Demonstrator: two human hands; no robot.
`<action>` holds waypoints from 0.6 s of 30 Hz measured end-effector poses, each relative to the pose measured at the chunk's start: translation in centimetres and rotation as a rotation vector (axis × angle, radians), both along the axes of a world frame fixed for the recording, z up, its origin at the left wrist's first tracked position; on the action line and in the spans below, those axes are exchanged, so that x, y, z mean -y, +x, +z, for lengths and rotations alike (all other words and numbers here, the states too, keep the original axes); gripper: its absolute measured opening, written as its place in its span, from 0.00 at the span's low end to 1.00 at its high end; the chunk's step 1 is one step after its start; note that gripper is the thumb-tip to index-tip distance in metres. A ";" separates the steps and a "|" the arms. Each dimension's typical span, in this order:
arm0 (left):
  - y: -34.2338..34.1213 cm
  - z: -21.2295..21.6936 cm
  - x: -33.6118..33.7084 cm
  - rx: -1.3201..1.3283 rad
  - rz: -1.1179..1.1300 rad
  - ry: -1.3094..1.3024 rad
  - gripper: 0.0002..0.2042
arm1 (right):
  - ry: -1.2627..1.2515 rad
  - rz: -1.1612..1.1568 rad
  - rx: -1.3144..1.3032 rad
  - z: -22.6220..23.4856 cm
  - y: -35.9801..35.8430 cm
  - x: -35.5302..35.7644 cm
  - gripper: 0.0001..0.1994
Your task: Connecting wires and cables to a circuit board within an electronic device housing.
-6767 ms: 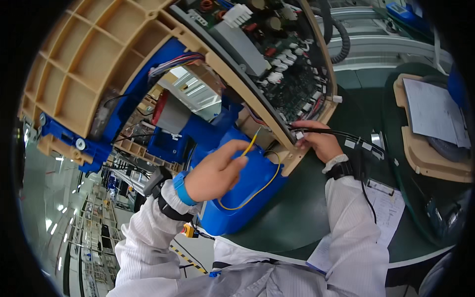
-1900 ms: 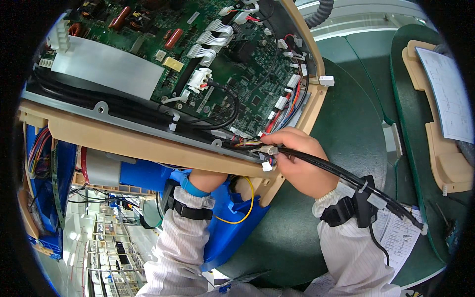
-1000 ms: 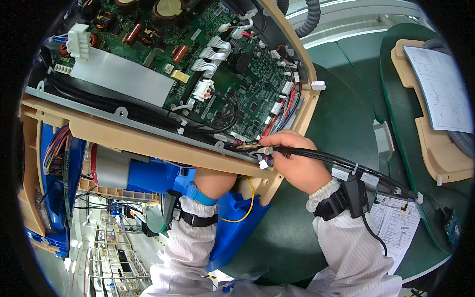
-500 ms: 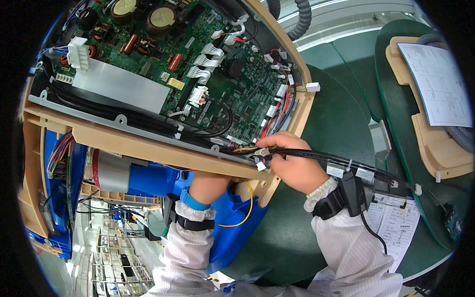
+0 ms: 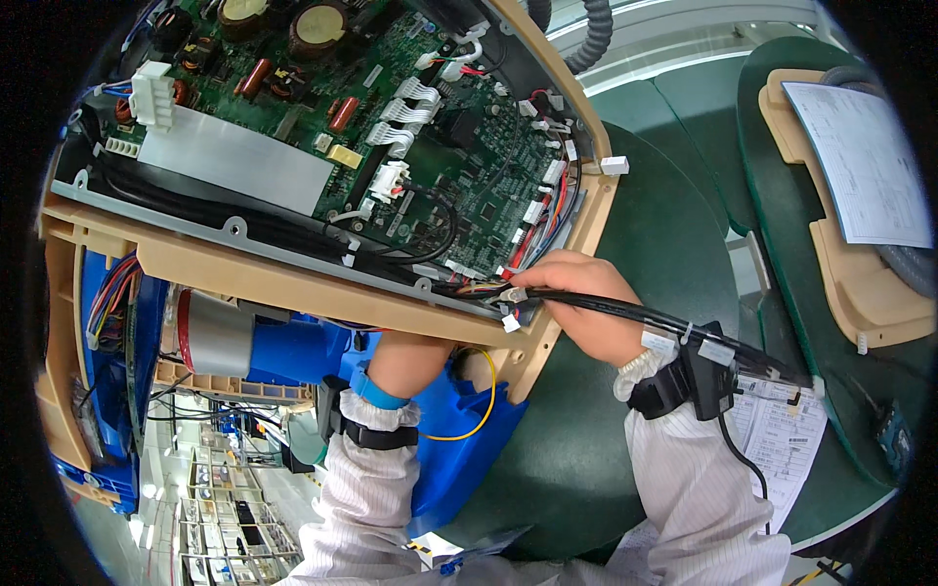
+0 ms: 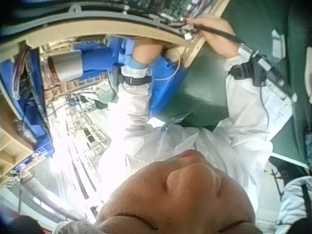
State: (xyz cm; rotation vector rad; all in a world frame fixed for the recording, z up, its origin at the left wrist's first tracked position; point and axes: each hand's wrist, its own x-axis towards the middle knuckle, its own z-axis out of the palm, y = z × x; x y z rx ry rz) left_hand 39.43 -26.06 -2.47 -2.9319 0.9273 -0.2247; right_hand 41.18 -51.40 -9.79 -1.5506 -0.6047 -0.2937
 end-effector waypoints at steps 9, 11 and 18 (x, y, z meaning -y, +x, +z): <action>-2.0 3.9 2.4 -0.168 0.301 -0.066 0.11 | 0.072 0.066 -0.222 -0.8 0.3 0.2 0.20; -2.2 4.2 2.3 -0.182 0.344 -0.109 0.10 | 0.103 0.078 -0.265 -1.0 0.4 0.0 0.20; -2.2 5.0 0.5 -0.399 0.349 -0.415 0.11 | 0.248 0.179 -0.644 -0.1 0.9 0.1 0.10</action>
